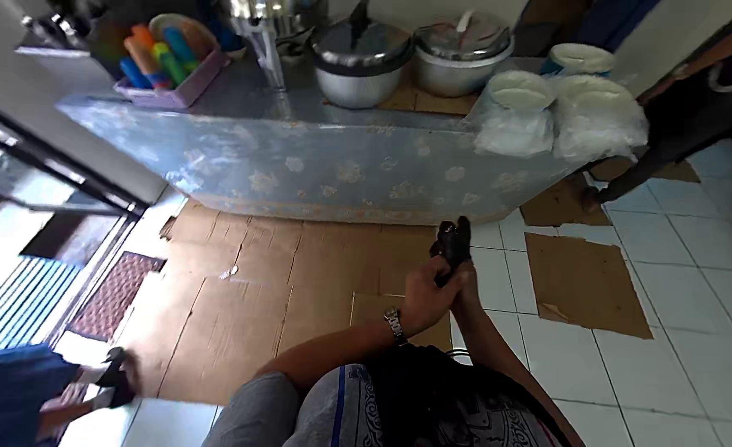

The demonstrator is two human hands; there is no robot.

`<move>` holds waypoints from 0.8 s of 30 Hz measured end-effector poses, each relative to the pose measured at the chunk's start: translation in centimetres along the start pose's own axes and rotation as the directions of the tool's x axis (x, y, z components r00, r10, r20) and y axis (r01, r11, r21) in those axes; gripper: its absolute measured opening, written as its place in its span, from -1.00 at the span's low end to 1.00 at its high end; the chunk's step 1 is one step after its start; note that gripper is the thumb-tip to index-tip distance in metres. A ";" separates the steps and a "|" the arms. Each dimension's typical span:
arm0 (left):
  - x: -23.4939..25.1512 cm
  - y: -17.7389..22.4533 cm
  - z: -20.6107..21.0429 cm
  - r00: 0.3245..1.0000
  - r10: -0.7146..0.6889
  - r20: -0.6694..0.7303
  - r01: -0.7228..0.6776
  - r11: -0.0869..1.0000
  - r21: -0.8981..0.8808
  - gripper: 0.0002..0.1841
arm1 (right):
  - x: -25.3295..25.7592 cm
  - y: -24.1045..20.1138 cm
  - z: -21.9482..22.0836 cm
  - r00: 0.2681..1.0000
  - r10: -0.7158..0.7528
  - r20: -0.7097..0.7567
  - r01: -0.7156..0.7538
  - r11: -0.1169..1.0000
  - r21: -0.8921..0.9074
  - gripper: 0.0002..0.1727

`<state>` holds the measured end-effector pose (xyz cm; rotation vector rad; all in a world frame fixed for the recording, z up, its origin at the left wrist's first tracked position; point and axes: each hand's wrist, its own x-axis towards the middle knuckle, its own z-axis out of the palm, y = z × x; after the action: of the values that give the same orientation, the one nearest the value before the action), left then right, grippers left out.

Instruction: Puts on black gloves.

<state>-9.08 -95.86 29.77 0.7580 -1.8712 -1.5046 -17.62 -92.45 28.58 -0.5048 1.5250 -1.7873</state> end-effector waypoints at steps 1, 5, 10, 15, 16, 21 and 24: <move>1.8 0.4 0.7 0.993 0.115 0.022 -0.115 0.993 -0.019 -0.71 | 1.3 -1.4 -0.5 0.995 -0.071 -0.073 0.071 0.997 -0.002 -0.73; 10.3 1.4 4.2 0.841 0.487 0.236 -0.446 0.871 -0.206 -0.68 | 6.3 -7.6 -4.1 0.877 -0.388 -0.282 0.420 0.905 0.061 -0.54; 18.6 6.2 11.7 0.629 0.689 0.360 -0.552 0.722 -0.416 -0.75 | 12.0 -12.7 -12.3 0.806 -0.521 -0.281 0.589 0.752 0.296 -0.76; 24.9 10.3 19.0 0.453 0.825 0.339 -0.796 0.545 -0.263 -0.66 | 19.5 -21.2 -18.3 0.770 -0.613 -0.176 0.496 0.749 -0.439 -0.25; 25.6 10.5 20.4 0.407 0.829 0.384 -0.818 0.518 -0.251 -0.65 | 20.2 -23.9 -19.3 0.830 -0.492 -0.263 0.328 0.812 -0.484 -0.20; 29.8 6.5 28.5 0.572 0.611 0.547 -0.505 0.788 -0.351 -0.71 | 27.0 -22.9 -29.5 0.740 -0.664 -0.112 0.671 0.741 0.040 -0.31; 36.7 4.8 31.7 0.823 0.099 0.559 0.208 0.863 -0.460 -0.66 | 30.0 -23.9 -30.5 0.799 -0.583 0.150 0.539 0.804 0.253 0.33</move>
<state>-57.26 -102.70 33.21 0.1053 -1.6968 -2.3248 -65.24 -92.80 40.08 -1.1118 1.0821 -2.2087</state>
